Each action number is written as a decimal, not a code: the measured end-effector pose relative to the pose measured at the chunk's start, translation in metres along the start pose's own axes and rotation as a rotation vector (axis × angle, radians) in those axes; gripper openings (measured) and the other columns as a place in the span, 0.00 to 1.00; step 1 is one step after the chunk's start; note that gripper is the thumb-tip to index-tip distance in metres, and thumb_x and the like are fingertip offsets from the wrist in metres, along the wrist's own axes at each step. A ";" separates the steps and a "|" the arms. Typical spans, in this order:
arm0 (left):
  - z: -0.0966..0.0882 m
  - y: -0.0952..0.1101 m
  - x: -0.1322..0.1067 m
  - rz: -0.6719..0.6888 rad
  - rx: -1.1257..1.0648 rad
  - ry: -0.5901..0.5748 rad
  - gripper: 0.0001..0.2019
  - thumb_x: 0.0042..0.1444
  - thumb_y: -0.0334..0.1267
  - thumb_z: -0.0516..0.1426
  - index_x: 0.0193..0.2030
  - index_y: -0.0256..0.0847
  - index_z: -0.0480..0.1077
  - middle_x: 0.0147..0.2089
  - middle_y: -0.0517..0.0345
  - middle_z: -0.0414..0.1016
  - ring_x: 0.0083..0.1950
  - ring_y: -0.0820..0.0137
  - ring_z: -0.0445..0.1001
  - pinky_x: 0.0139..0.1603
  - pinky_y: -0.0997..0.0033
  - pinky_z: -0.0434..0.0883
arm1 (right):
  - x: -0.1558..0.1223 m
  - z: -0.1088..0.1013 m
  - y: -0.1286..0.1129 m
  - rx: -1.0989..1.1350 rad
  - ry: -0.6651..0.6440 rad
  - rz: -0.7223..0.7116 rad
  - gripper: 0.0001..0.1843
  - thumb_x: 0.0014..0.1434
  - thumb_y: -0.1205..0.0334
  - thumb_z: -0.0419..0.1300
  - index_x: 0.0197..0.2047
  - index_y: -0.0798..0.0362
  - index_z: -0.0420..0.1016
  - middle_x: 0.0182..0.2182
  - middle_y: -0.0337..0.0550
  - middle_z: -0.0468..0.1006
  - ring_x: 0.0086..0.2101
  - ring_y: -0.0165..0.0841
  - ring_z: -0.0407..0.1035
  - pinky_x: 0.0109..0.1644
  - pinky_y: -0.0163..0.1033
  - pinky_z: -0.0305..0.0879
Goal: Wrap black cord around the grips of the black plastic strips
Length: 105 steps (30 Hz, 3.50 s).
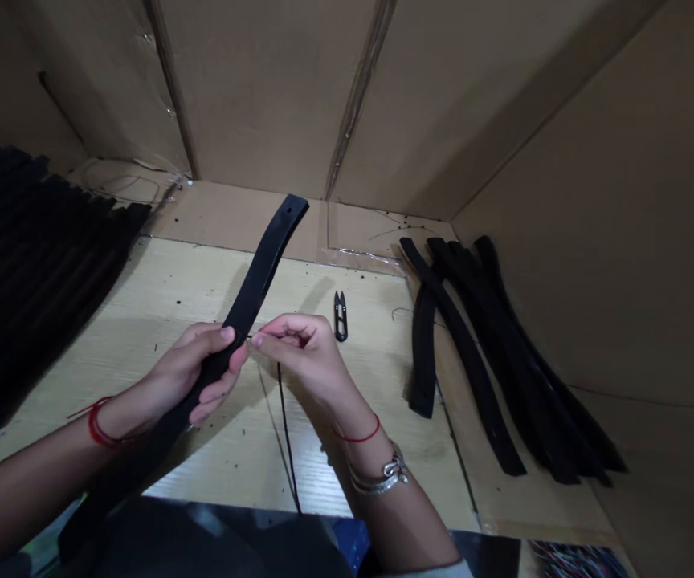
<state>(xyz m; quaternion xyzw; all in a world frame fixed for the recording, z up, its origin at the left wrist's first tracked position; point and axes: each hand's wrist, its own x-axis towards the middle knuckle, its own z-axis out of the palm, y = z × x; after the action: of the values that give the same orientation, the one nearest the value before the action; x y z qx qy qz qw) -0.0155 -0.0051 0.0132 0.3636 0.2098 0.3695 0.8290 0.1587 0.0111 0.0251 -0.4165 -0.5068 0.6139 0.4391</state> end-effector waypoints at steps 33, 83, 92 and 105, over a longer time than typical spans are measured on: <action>0.018 -0.044 -0.003 -0.392 0.139 -0.367 0.13 0.71 0.49 0.45 0.44 0.39 0.57 0.19 0.67 0.60 0.13 0.78 0.59 0.12 0.83 0.56 | -0.016 -0.133 -0.040 -0.202 0.324 -0.262 0.15 0.42 0.54 0.75 0.23 0.51 0.75 0.20 0.37 0.63 0.20 0.26 0.51 0.19 0.33 0.41; -0.002 0.020 -0.008 -0.414 -0.819 -0.577 0.14 0.64 0.42 0.48 0.28 0.40 0.57 0.12 0.66 0.56 0.03 0.77 0.45 0.02 0.82 0.50 | -0.012 0.028 0.000 0.575 -0.010 -0.001 0.19 0.60 0.51 0.63 0.30 0.53 0.60 0.24 0.30 0.46 0.21 0.23 0.36 0.21 0.29 0.42; 0.006 -0.017 -0.007 -0.579 -1.023 -0.816 0.16 0.66 0.49 0.48 0.43 0.38 0.65 0.15 0.61 0.66 0.04 0.73 0.54 0.06 0.81 0.63 | -0.009 0.045 0.010 0.458 -0.038 0.068 0.25 0.58 0.42 0.61 0.28 0.53 0.56 0.23 0.32 0.50 0.21 0.23 0.43 0.20 0.30 0.39; 0.003 -0.018 -0.012 -0.548 -1.029 -0.822 0.23 0.68 0.49 0.45 0.55 0.35 0.71 0.14 0.62 0.63 0.06 0.75 0.55 0.07 0.82 0.62 | -0.011 0.030 0.000 0.514 -0.191 0.257 0.22 0.58 0.47 0.63 0.28 0.53 0.59 0.21 0.29 0.47 0.20 0.22 0.36 0.18 0.28 0.35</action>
<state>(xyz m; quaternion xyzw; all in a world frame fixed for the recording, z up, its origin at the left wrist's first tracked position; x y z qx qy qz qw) -0.0131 -0.0241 0.0031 -0.0300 -0.2369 0.0329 0.9705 0.1326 -0.0071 0.0303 -0.2929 -0.3169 0.8090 0.3990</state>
